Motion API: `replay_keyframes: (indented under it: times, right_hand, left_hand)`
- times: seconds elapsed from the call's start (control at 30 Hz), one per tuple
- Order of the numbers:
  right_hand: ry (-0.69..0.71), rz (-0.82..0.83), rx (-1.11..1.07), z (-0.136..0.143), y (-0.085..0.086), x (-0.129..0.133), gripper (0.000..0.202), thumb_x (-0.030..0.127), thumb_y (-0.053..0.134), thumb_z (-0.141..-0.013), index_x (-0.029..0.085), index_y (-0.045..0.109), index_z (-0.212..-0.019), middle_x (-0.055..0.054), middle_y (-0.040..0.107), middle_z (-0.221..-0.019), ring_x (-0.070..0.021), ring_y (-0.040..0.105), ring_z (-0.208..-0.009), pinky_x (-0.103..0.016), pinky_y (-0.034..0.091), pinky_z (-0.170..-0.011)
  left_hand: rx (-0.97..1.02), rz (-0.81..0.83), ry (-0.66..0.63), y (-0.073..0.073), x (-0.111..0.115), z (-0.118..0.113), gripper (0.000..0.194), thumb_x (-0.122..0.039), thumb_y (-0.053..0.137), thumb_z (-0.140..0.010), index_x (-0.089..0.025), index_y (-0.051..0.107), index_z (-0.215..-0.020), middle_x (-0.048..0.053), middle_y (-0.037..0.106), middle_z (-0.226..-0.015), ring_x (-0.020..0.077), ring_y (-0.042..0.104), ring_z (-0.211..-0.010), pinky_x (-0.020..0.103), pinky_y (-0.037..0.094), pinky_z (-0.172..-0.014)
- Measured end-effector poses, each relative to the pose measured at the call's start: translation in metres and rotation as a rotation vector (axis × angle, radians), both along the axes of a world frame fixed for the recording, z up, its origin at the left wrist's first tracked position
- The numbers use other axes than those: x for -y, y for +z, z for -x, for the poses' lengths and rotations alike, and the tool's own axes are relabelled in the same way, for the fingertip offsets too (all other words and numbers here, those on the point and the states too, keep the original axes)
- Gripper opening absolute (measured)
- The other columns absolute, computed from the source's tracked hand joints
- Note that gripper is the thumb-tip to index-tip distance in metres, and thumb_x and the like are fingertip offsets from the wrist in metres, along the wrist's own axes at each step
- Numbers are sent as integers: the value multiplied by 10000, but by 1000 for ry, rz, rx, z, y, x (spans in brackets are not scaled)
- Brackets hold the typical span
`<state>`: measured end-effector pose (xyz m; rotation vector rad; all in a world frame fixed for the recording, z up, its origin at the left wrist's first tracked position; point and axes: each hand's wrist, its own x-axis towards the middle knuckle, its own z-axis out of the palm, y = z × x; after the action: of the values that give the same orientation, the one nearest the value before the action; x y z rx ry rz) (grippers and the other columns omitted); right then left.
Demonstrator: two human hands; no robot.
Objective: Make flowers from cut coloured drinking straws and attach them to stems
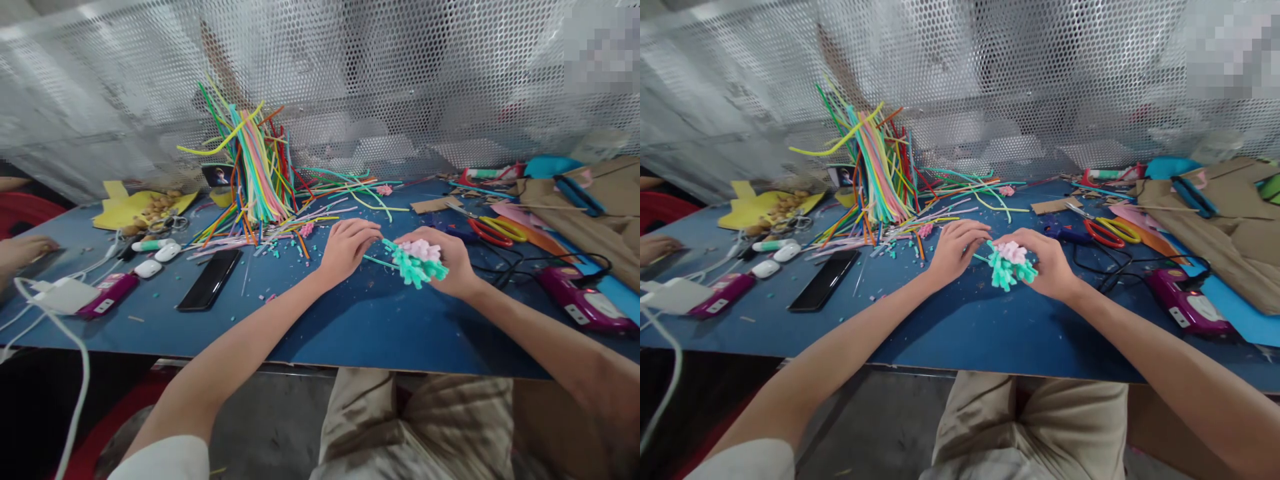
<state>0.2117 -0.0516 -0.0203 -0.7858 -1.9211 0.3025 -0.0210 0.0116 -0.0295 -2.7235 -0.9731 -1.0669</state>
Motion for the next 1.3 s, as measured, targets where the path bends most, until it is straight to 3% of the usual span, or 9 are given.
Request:
replay_keyframes:
  times: [0.2,0.3,0.43,0.6,0.67,0.8,0.93,1.03,1.3]
  right_hand:
    - [-170,-479,-15,0,15,7,215,298,611,-918,311,681,-1122,-41,718,-1182,-276,673,-1032,-481,517,-888]
    - [-230,-542,96,-11,22,5,225,303,517,-980,350,655,-1150,-1,746,-1147,-267,683,-1042,-511,482,-956]
    - [-304,-624,309,-30,27,-5,302,228,588,-941,356,660,-1204,13,763,-1015,-231,677,-992,-461,462,-969]
    - [-363,-558,570,-38,20,-22,313,232,623,-930,347,685,-1214,-3,726,-923,-194,635,-876,-362,451,-790]
    - [-375,-542,642,-36,15,-25,311,227,605,-940,357,692,-1208,-6,715,-916,-188,621,-846,-357,434,-781]
    - [-327,-496,718,-23,9,-24,328,182,565,-952,338,689,-1214,-22,721,-992,-189,623,-869,-362,416,-805]
    - [-274,-447,718,-19,12,-23,376,181,543,-963,288,627,-1314,-51,730,-1085,-212,640,-952,-363,439,-845]
    - [-298,-405,656,-34,15,-30,398,218,565,-956,260,605,-1350,-67,737,-1113,-237,657,-1003,-387,461,-893]
    - [-437,-254,464,-86,15,-51,193,316,583,-957,281,746,-1053,-26,768,-1000,-231,680,-919,-394,498,-859]
  left_hand:
    - [70,-33,122,-2,5,-4,506,-434,489,-995,-238,417,-1456,86,469,-1514,233,408,-1392,426,294,-1157]
    - [86,-44,93,0,11,-6,513,-459,524,-972,-241,435,-1428,84,500,-1482,238,441,-1350,426,303,-1136]
    - [118,-40,-47,4,17,-3,599,-492,547,-939,-223,395,-1452,120,503,-1464,267,446,-1351,467,304,-1142]
    - [203,139,-387,7,17,3,784,-655,525,-879,-201,342,-1492,161,491,-1459,297,510,-1304,479,396,-1116]
    - [213,226,-438,5,17,1,847,-697,597,-820,-204,375,-1472,160,516,-1436,291,571,-1230,446,473,-1044]
    - [177,332,-283,-1,18,-7,774,-573,713,-807,-206,431,-1427,134,616,-1334,246,653,-1108,373,540,-930]
    - [94,260,-201,-2,9,-5,486,-436,683,-866,-176,579,-1264,91,701,-1183,212,682,-1046,362,532,-948]
    - [82,208,-163,1,-6,9,395,-314,659,-871,-176,604,-1237,83,691,-1213,203,666,-1093,366,512,-995]
    - [183,228,-59,2,-38,43,399,-199,670,-808,-212,631,-1205,55,694,-1216,200,648,-1130,367,501,-1002]
